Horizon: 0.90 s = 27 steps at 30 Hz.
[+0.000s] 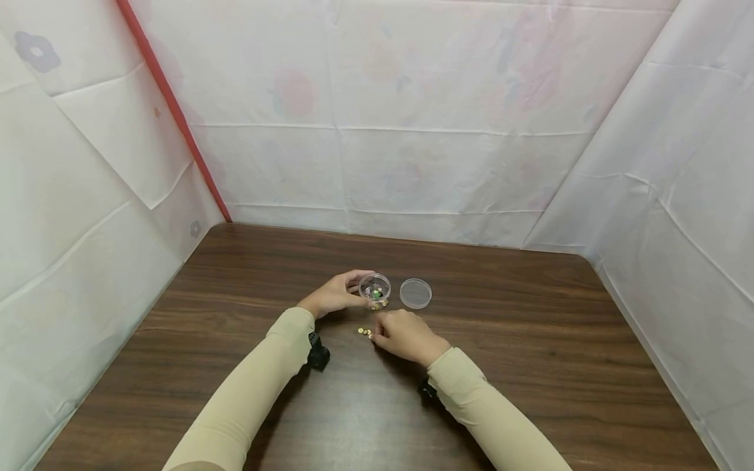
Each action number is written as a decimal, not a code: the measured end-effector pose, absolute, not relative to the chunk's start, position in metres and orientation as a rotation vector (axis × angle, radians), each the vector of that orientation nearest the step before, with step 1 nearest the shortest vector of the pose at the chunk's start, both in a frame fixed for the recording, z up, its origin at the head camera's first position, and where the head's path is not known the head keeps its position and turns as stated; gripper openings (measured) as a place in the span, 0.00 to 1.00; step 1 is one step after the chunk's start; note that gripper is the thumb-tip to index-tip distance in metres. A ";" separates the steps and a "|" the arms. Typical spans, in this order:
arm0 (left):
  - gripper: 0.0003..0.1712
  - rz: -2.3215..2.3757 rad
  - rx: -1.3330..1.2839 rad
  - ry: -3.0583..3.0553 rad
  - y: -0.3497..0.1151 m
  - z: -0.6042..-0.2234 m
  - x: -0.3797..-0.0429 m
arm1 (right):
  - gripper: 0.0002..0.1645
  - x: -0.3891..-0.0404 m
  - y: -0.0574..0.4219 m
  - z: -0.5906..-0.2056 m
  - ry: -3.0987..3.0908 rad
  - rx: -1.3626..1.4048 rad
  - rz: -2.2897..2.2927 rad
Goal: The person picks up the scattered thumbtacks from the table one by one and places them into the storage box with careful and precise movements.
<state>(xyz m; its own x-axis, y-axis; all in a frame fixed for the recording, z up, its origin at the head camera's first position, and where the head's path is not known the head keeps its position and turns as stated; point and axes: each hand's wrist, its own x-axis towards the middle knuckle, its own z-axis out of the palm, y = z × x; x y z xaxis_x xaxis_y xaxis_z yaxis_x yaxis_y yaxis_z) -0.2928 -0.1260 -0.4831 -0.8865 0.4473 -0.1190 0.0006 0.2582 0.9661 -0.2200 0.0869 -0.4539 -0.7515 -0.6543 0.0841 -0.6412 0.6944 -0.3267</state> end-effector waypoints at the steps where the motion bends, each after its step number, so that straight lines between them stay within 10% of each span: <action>1: 0.45 1.668 0.411 2.163 -0.126 -0.483 -0.293 | 0.11 -0.220 0.087 -0.453 2.856 -1.089 -0.530; 27: 0.44 1.655 0.397 2.161 -0.126 -0.482 -0.292 | 0.04 -0.230 0.100 -0.453 2.707 -1.159 -0.819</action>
<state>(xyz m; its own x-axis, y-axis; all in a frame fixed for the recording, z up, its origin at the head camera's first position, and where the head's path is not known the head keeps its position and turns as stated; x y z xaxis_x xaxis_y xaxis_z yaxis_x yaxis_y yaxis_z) -0.2916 -0.1264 -0.4822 -0.8845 0.4475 -0.1321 -0.0109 0.2631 0.9647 -0.2297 0.1003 -0.4531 -0.7092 -0.6934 0.1273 -0.6477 0.5695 -0.5060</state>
